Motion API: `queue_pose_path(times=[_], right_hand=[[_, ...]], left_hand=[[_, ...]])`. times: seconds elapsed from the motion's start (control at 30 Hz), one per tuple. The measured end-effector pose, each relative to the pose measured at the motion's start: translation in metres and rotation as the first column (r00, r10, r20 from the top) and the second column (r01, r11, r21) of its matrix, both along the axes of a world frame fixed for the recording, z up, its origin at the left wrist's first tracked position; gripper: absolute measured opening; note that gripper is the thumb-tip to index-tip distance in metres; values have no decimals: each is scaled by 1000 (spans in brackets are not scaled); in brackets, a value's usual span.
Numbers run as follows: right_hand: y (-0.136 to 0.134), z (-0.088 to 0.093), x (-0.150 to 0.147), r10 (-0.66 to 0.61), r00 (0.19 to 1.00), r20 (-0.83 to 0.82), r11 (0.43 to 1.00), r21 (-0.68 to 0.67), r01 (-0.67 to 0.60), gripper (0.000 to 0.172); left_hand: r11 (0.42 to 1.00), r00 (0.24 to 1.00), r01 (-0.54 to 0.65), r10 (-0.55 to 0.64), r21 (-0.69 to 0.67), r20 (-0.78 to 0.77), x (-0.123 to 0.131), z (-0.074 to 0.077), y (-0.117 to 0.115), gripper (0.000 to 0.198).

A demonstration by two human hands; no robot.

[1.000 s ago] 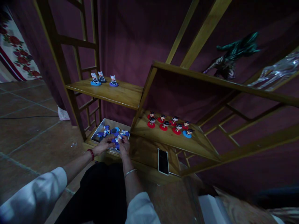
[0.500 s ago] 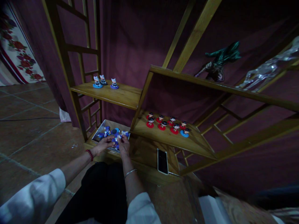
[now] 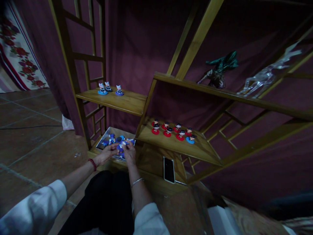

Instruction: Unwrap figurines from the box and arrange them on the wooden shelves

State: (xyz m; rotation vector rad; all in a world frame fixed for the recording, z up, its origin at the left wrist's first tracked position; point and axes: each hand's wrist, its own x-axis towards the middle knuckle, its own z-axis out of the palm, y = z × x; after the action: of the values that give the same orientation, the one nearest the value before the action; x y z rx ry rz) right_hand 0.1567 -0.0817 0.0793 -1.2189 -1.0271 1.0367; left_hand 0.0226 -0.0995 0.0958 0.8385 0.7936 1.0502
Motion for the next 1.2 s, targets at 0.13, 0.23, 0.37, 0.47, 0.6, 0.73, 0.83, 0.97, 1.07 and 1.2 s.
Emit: queue_pose_path(times=[0.13,0.23,0.37,0.47,0.6,0.73,0.83,0.97,1.07,1.2], right_hand=[[-5,9,0,24,1000,-11,1000,-5,-24,36],[-8,15,1,46,999,16,999,3,-46,33],[-8,19,2,52,998,44,998,29,-53,31],[-8,22,2,70,996,55,996,53,-73,34],[-8,28,0,83,991,103,993,72,-91,35],[-7,31,-2,108,987,120,990,77,-118,35],[-6,31,-4,116,985,124,988,86,-128,34],[-3,33,-6,81,987,141,989,113,-97,32],[-1,35,-6,79,984,157,988,119,-99,31],[0,40,-6,73,979,191,986,131,-99,30]], left_hand=[[1000,1000,-13,13,5,-22,0,4,-3,54],[1000,1000,9,-8,20,-27,1,7,-4,49],[1000,1000,3,-3,-11,18,1,9,-5,40],[998,996,-28,33,-58,83,1,9,-4,34],[996,985,0,15,-87,171,0,11,-3,28],[996,976,5,15,-90,219,-3,13,-2,25],[996,973,-14,34,-88,228,-3,15,-3,24],[996,970,-42,59,-74,238,-2,16,-4,23],[996,964,-65,80,-66,254,-1,17,-4,22],[997,962,-52,64,-52,265,-1,21,-4,21]])
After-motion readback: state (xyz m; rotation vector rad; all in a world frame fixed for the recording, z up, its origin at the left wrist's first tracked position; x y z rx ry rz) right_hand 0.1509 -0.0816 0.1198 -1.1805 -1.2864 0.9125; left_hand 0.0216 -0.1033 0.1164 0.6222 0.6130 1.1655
